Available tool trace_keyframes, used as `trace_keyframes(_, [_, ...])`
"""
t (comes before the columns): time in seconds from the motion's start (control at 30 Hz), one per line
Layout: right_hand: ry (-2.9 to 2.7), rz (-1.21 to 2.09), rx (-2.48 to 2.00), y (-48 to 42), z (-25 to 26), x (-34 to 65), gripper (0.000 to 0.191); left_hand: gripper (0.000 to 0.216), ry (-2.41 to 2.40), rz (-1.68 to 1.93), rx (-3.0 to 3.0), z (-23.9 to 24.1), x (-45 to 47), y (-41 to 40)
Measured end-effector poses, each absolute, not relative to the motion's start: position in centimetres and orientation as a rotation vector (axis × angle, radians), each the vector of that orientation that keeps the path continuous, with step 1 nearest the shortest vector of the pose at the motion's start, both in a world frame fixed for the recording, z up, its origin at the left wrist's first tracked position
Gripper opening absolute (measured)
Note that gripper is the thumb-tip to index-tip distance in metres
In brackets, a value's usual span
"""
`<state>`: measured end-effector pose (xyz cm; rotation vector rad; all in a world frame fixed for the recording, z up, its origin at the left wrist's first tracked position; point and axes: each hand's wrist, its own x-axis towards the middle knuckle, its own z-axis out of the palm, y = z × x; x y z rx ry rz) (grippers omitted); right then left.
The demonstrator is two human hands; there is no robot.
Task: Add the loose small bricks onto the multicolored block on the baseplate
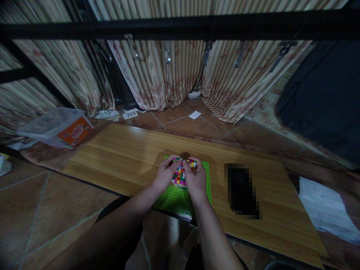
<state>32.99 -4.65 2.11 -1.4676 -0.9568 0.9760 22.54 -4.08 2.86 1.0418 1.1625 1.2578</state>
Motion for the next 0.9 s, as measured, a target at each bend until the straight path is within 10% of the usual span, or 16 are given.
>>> trace_keyframes(0.9, [-1.153,0.887,-1.530,-4.4,1.2,33.6,0.037,0.007,1.317,1.185,1.366,2.8,23.0,-3.6])
